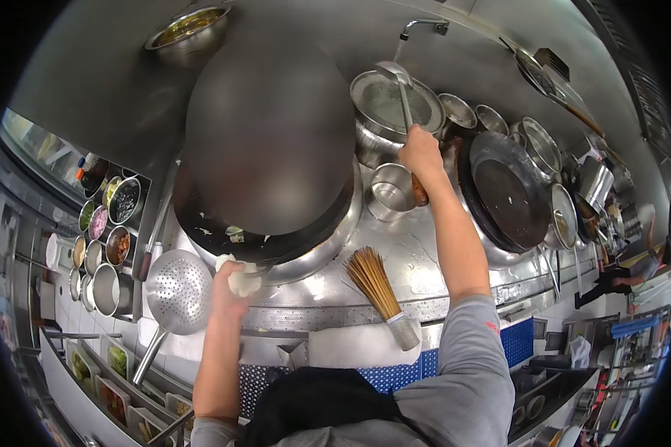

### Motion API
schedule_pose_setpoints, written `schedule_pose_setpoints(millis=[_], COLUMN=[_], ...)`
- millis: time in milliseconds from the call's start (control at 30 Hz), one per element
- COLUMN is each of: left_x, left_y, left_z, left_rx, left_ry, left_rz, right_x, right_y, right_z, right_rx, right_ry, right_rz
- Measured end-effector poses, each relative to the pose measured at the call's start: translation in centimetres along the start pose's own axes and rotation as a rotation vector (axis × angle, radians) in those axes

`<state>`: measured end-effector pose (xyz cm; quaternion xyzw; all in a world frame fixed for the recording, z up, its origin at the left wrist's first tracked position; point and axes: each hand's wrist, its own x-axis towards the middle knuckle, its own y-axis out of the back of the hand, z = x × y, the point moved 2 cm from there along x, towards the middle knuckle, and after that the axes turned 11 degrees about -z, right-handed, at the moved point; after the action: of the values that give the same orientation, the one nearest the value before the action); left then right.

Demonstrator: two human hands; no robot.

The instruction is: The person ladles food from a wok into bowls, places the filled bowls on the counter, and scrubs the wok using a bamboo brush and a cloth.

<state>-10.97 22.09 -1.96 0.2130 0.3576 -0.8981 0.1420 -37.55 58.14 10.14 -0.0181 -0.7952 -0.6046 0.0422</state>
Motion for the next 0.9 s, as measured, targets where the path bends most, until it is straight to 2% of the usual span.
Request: schedule_pose_setpoints(millis=[33, 133, 167, 200, 267, 300, 367, 467, 500, 567, 667, 733, 767, 800, 867, 900], left_x=[0.2, -0.1, -0.3, -0.7, -2.3, -3.1, -5.4, -9.1, -10.4, -13.1, -16.3, -16.8, -16.8, -17.1, -17.9, -18.3], left_y=[0.2, 0.4, 0.5, 0.7, 1.7, 3.4, 6.0, 12.4, 14.8, 18.8, 24.9, 30.0, 31.9, 33.2, 34.0, 33.9], left_z=[-0.1, -0.2, -0.1, 0.1, 1.0, 1.0, 1.6, 5.6, 7.3, 10.8, 15.1, 15.6, 16.0, 16.3, 15.4, 15.0], left_rx=[-0.001, -0.016, -0.019, -0.025, -0.084, -0.054, 0.071, 0.300, 0.465, 0.836, 1.346, 1.550, 1.657, 1.524, 1.262, 1.166], left_ry=[0.002, -0.015, -0.004, 0.003, 0.120, 0.073, -0.030, -0.025, -0.052, -0.126, -0.108, 0.017, 0.077, 0.147, 0.273, 0.253], left_rz=[-0.013, -0.080, -0.109, -0.129, -0.287, -0.287, -0.228, -0.349, -0.267, -0.097, 0.101, 0.103, 0.099, 0.026, -0.147, -0.157], right_x=[0.5, 6.5, 5.8, 5.5, 4.5, 1.3, -0.9, -7.0, -9.6, -15.3, -22.7, -27.2, -29.1, -30.7, -33.1, -34.2], right_y=[-0.3, -3.4, -2.1, -2.2, -2.9, -1.8, 0.1, 2.5, 3.3, 3.7, 1.8, -0.2, -1.1, -1.9, -3.7, -4.7], right_z=[1.2, 6.5, 5.7, 6.5, 7.3, 5.4, 3.8, -0.7, -2.6, -6.8, -10.9, -13.1, -13.9, -14.6, -15.4, -15.3], right_rx=[-0.005, 0.214, 0.635, 1.246, 2.065, 2.311, 2.444, 2.761, 2.880, 3.042, 3.078, 3.047, 2.907, 2.771, 2.538, 2.228], right_ry=[-0.024, 0.056, -0.061, -0.095, 0.059, 0.195, 0.095, 0.028, 0.012, -0.094, -0.220, -0.299, -0.339, -0.361, -0.401, -0.219], right_rz=[0.039, -0.090, -0.244, -0.422, -0.425, -0.379, -0.560, -0.779, -0.854, -0.705, -0.714, -0.722, -0.694, -0.654, -0.714, -0.615])
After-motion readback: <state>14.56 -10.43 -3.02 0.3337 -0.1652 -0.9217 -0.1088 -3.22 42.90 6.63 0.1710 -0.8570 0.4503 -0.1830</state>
